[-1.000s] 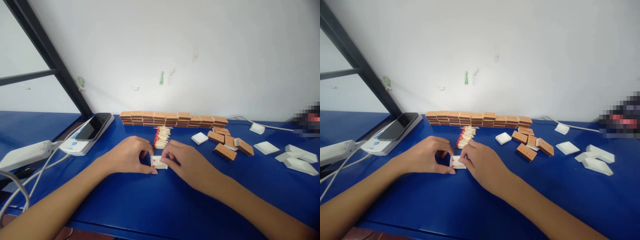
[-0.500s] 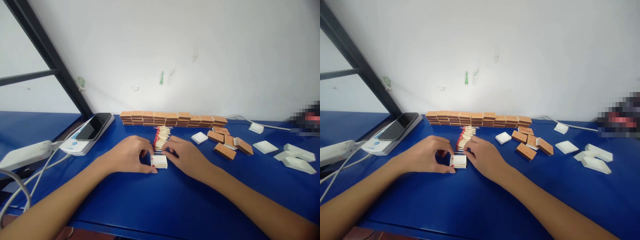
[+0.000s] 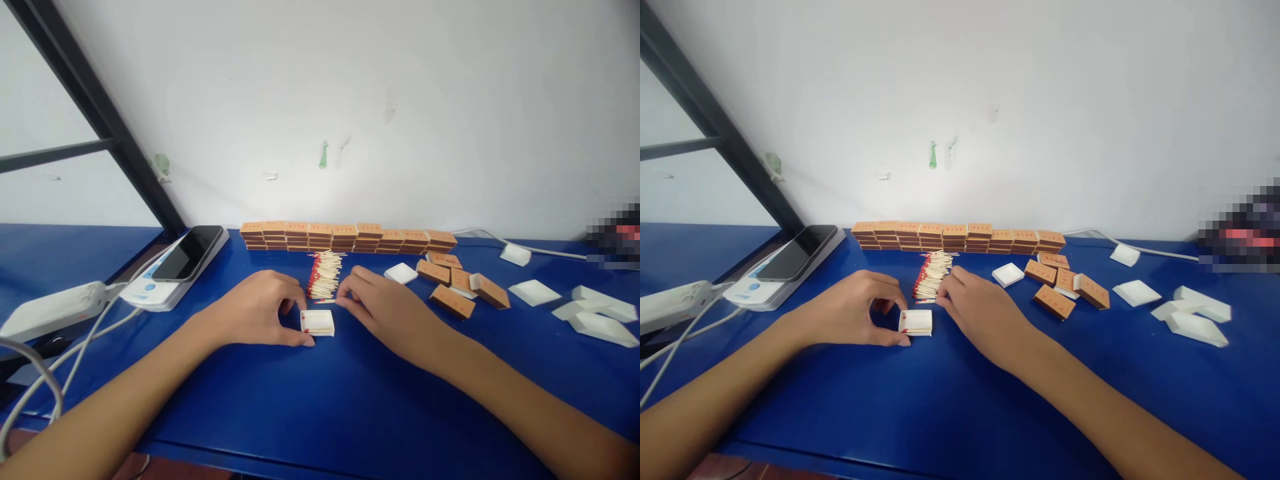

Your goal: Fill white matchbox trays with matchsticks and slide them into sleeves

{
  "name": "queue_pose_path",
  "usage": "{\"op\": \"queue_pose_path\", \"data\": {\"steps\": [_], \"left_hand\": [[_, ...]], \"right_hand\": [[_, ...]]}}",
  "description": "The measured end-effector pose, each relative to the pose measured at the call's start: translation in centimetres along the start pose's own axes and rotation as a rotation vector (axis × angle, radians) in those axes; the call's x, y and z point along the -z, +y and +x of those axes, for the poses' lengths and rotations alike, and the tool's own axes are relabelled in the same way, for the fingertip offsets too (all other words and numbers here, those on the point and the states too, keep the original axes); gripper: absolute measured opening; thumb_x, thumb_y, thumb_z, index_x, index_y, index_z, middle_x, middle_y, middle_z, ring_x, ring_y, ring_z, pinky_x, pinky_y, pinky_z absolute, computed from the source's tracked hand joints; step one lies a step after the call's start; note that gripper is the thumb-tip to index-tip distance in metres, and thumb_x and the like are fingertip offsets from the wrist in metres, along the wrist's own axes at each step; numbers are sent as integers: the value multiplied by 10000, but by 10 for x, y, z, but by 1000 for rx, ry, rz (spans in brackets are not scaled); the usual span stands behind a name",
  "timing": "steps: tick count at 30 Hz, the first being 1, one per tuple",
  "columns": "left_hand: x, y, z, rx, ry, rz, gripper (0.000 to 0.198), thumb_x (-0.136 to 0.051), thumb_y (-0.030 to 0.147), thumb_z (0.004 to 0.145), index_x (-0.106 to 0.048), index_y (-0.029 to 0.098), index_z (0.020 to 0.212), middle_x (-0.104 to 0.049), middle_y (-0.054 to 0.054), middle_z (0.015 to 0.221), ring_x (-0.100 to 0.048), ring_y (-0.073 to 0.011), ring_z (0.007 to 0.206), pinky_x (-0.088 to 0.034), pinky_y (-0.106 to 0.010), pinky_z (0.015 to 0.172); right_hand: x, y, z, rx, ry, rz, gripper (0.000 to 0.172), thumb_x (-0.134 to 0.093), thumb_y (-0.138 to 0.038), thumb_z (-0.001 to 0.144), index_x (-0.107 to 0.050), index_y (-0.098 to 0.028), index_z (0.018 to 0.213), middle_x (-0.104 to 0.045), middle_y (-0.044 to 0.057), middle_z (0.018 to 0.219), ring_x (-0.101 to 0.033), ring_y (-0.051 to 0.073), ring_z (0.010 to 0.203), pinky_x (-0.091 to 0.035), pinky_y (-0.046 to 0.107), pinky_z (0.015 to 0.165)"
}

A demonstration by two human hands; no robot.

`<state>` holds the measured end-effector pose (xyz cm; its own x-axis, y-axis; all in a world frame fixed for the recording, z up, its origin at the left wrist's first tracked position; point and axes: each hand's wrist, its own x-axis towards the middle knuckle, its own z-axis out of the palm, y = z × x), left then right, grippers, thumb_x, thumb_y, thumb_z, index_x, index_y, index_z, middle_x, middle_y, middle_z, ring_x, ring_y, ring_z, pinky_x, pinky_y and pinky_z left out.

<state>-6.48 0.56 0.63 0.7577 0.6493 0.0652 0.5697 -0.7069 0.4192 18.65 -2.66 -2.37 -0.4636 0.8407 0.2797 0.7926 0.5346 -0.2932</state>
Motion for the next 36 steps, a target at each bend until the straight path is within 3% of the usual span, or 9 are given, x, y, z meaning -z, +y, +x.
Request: {"op": "queue_pose_path", "data": {"steps": [8,14,18,25,36], "left_hand": [[-3,-3,-1,-6,15,9,411,-876,551,739,-768,201,925,-649,20,784,-570,-119,679,-398,-280,607],[-2,2,0,-12,8,-7,379,-889,514,737,-778,201,919,-654,15,787,-572,-122,686,-404,-280,618],[-3,3,0,-10,4,-15,385,-895,518,727,-780,198,908,-642,17,770,-564,-118,675,-400,-278,614],[-2,3,-1,4,-5,-1,406,-890,536,725,-777,195,913,-653,12,779,-567,-122,677,-403,-278,609],[-2,2,-1,1,-1,9,392,-886,524,734,-779,194,915,-647,11,773,-564,-125,678,-399,-285,607]], "right_hand": [[-10,-18,-9,192,-11,-24,70,-620,-172,1007,-684,-162,982,-667,50,936,-635,174,776,-441,300,654],[-8,-18,-7,81,-49,206,108,-629,-144,986,-678,-185,900,-643,15,904,-583,131,724,-401,270,638],[-9,-14,-3,17,20,295,101,-631,-178,992,-685,-200,910,-626,-4,865,-558,116,696,-398,265,639],[-24,2,5,8,59,194,132,-614,-169,994,-732,-213,1031,-643,22,936,-580,128,722,-416,276,656],[-18,1,6,-42,-34,119,97,-599,-190,1007,-634,-196,916,-620,15,915,-546,132,704,-391,276,629]]}}
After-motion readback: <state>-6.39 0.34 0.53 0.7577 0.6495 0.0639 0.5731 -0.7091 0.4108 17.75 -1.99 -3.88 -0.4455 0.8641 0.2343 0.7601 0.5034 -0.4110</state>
